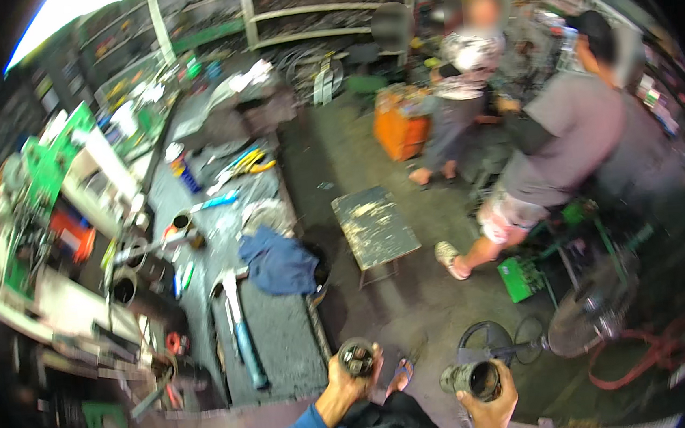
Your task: The person uses a hydraulic press to remove a component from a cylindrical mechanical part. They then move to a workbench to disassemble the part, clean internal components with a cloth, and reassemble the unit.
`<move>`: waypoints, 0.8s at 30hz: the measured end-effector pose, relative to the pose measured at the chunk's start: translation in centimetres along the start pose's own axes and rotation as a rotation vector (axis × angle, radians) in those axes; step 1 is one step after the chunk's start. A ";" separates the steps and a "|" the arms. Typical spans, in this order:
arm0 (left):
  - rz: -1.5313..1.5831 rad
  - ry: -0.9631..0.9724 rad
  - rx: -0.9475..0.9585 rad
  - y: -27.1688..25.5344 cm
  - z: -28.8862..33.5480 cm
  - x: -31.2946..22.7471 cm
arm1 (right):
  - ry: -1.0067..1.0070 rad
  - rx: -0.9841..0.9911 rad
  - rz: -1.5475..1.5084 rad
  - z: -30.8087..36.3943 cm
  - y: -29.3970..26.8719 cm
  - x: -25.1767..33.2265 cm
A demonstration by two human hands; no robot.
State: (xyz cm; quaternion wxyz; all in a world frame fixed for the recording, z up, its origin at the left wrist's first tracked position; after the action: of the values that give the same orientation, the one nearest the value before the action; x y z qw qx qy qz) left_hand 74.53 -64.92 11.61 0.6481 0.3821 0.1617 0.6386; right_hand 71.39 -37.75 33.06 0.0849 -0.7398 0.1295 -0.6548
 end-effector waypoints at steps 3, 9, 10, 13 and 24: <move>0.006 0.076 0.199 4.1 -2.1 0.7 | -0.019 0.196 -0.053 -6.6 1.8 -1.5; 0.073 0.357 0.200 9.3 -0.6 0.6 | -0.144 0.629 -0.133 -17.5 11.9 -1.3; 0.070 0.428 0.210 9.2 -0.6 0.1 | -0.207 0.693 -0.135 -19.0 13.9 -1.5; 0.131 0.568 0.227 8.8 -0.3 -0.9 | -0.193 0.876 -0.211 -21.5 20.4 -0.6; 0.393 0.803 0.251 11.1 -0.5 -9.7 | -0.430 1.192 -0.142 -26.4 37.5 4.4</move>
State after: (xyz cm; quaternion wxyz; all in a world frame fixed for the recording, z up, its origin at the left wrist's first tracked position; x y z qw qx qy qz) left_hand 65.11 -75.17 16.42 0.3495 0.2036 0.4002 0.8223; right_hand 42.72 -73.62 29.57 0.4624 -0.6873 -0.3262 -0.4555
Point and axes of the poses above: each hand's wrist, its own z-axis away from the middle knuckle, its own y-axis out of the palm, x = y × z, the point moved 8 cm from there along -z, towards the middle knuckle, and after that the axes turned 11 degrees about -z, right-handed, at the moved point
